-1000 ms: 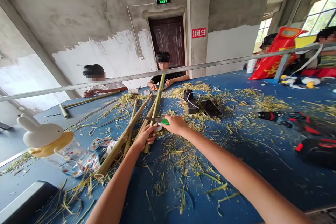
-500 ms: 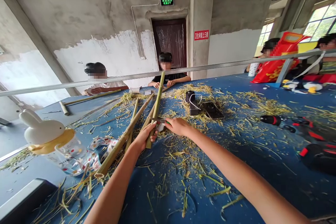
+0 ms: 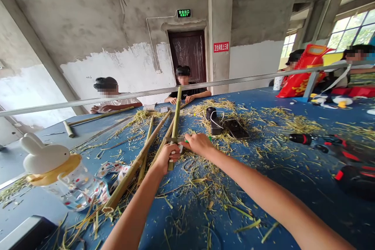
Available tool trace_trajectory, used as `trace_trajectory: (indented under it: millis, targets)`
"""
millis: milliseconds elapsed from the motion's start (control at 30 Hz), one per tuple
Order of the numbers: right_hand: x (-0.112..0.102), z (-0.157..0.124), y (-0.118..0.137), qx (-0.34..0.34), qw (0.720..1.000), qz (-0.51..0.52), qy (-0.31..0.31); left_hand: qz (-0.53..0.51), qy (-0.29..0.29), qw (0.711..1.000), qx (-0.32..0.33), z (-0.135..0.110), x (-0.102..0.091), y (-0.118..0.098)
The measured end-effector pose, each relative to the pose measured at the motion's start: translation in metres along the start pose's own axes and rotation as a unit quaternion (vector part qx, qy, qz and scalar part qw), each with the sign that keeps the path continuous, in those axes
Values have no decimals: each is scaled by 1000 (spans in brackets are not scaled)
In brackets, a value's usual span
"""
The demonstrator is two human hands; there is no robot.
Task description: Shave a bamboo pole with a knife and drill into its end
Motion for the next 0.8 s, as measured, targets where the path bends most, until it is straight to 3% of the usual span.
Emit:
trace_trajectory:
  millis: [100, 200, 333, 400, 500, 600, 700, 800]
  targets:
    - [-7, 15, -45, 113, 994, -7, 14, 3, 39, 999, -16, -14, 24, -4]
    - [-16, 18, -70, 132, 991, 17, -12, 22, 53, 998, -4, -27, 37, -17]
    - [-24, 2, -84, 151, 979, 132, -25, 35, -70, 995, 58, -35, 3, -34]
    - [-31, -7, -70, 120, 978, 170, -22, 47, -100, 993, 45, -35, -16, -24]
    - [-35, -18, -13, 5, 981, 190, 20, 117, -121, 985, 37, -31, -36, -3]
    - [-31, -30, 41, -85, 993, 82, 22, 252, -141, 953, 89, -33, -38, -1]
    - [-18, -37, 57, -82, 996, -30, 27, 322, -133, 932, 103, -38, -28, 0]
    - [-8, -42, 57, -84, 994, -55, 52, 377, -152, 905, 125, -45, -26, -7]
Point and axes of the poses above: each hand's wrist, its own z-axis towards the middle knuckle, its own x-axis out of the palm, y = z × x, the point moved 9 cm from there along z, towards the middle knuckle, and after that the axes turned 5 degrees about -z, right-handed, at the moved point
